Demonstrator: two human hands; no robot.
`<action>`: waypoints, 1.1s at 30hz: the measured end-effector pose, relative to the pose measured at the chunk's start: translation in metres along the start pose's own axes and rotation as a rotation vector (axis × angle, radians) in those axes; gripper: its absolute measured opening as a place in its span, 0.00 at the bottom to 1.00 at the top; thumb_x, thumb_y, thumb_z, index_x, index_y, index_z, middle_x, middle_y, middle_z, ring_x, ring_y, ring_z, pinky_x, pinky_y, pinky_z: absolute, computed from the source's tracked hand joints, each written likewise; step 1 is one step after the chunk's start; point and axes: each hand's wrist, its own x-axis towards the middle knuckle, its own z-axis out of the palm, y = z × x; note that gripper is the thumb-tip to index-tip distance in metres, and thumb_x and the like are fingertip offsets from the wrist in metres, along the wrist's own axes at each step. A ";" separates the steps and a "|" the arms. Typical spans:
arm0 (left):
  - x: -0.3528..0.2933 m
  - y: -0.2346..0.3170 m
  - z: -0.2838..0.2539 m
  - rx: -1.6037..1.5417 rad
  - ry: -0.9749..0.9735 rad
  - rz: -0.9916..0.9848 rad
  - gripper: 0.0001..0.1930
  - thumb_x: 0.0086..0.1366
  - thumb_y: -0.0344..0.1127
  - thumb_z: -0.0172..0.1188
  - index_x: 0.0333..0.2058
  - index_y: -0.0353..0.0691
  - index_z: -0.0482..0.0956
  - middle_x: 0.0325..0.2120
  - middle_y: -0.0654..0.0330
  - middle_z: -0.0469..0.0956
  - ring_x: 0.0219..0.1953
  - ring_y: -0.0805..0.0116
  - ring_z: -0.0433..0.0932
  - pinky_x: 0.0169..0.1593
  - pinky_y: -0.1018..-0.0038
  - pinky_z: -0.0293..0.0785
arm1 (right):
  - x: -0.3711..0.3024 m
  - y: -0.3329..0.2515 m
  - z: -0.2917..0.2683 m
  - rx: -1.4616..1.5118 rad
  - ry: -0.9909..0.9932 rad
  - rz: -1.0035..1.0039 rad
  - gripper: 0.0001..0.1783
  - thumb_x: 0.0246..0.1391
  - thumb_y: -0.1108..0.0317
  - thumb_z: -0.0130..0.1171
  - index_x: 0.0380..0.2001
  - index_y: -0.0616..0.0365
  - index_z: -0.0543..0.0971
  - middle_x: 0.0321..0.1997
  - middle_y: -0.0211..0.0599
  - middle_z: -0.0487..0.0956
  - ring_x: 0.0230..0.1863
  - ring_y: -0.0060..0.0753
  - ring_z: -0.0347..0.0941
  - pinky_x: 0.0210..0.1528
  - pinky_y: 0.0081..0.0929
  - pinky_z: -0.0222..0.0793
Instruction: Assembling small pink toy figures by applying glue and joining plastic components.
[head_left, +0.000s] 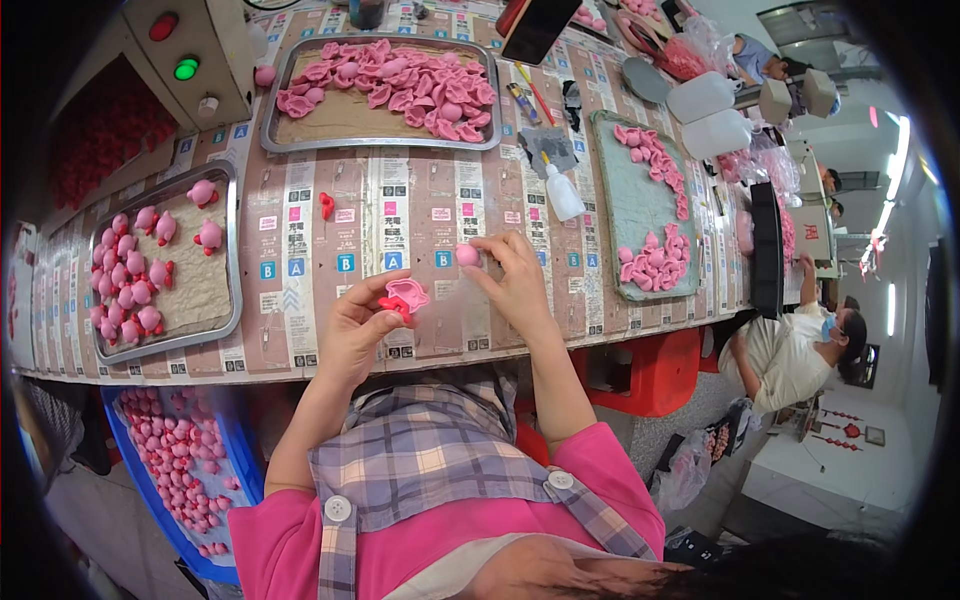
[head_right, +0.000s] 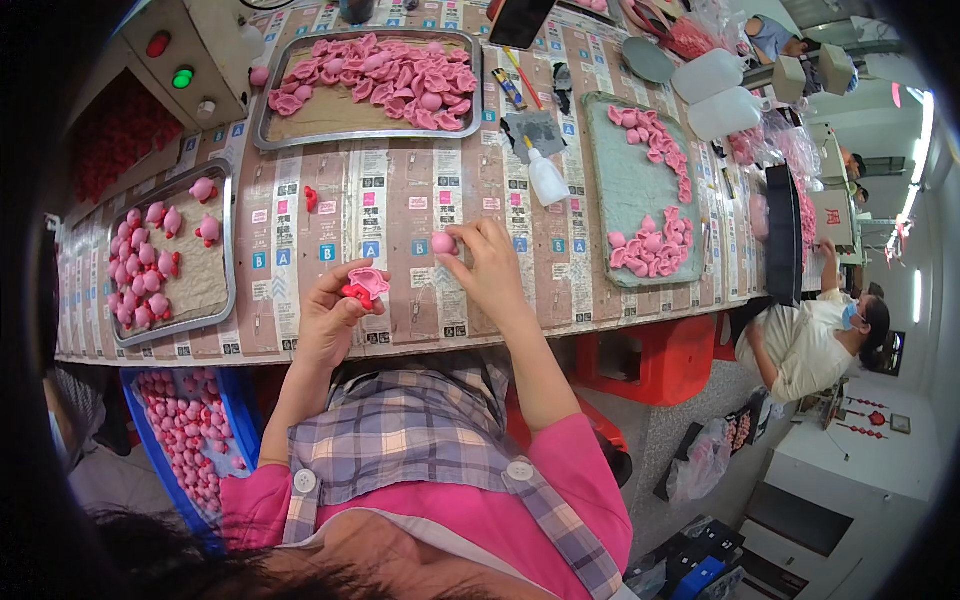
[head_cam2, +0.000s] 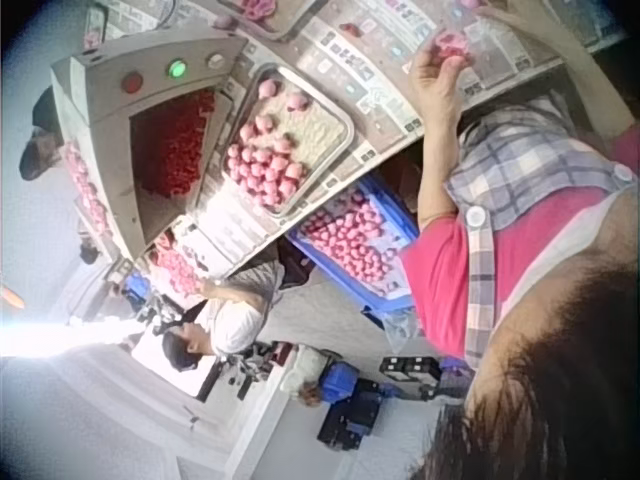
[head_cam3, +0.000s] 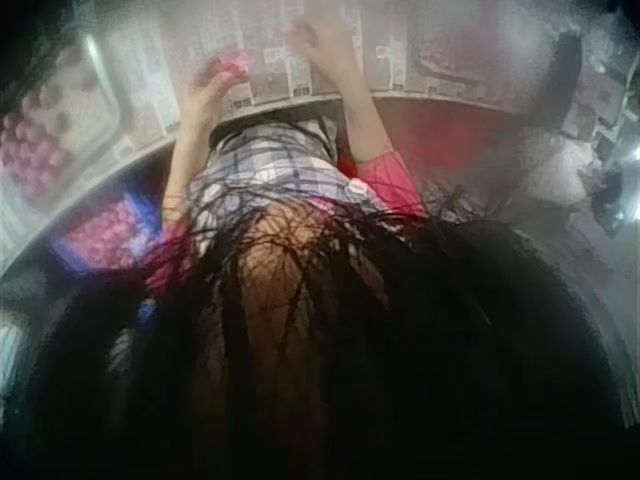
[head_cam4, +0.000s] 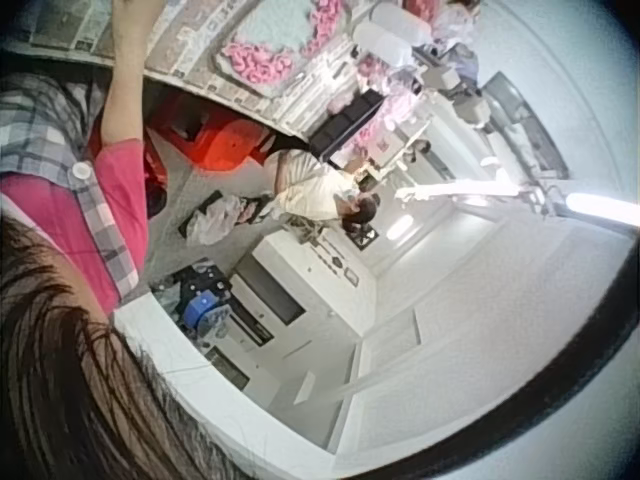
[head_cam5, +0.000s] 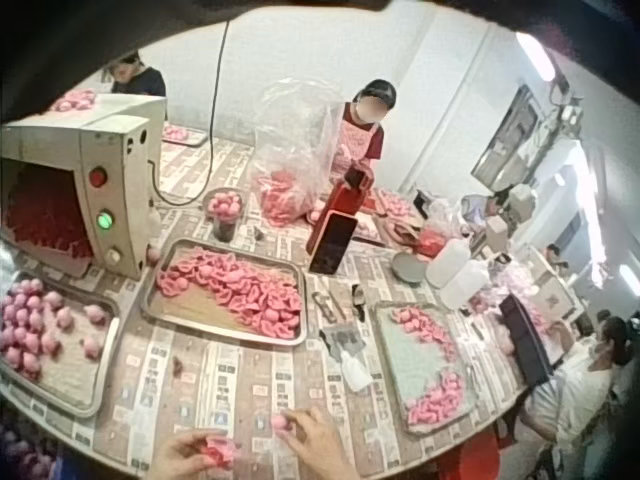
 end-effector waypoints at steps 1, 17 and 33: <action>0.001 -0.001 -0.001 -0.015 -0.013 -0.011 0.26 0.50 0.36 0.61 0.47 0.34 0.66 0.38 0.49 0.72 0.31 0.71 0.74 0.37 0.76 0.72 | 0.003 0.001 0.001 -0.077 -0.007 -0.040 0.16 0.37 0.69 0.61 0.33 0.60 0.75 0.31 0.34 0.70 0.34 0.28 0.66 0.35 0.24 0.63; -0.002 0.000 0.004 0.044 -0.103 -0.055 0.18 0.48 0.24 0.60 0.40 0.35 0.69 0.33 0.62 0.73 0.36 0.76 0.72 0.40 0.81 0.67 | 0.001 -0.075 -0.021 0.265 -0.200 -0.224 0.17 0.33 0.65 0.64 0.31 0.56 0.75 0.33 0.36 0.71 0.38 0.37 0.66 0.42 0.30 0.60; -0.006 0.017 0.020 0.703 -0.035 0.346 0.14 0.44 0.29 0.64 0.32 0.36 0.74 0.29 0.59 0.75 0.32 0.69 0.73 0.36 0.76 0.68 | -0.002 -0.066 -0.016 0.278 -0.181 -0.267 0.17 0.32 0.66 0.64 0.30 0.57 0.75 0.31 0.36 0.72 0.35 0.37 0.67 0.38 0.29 0.61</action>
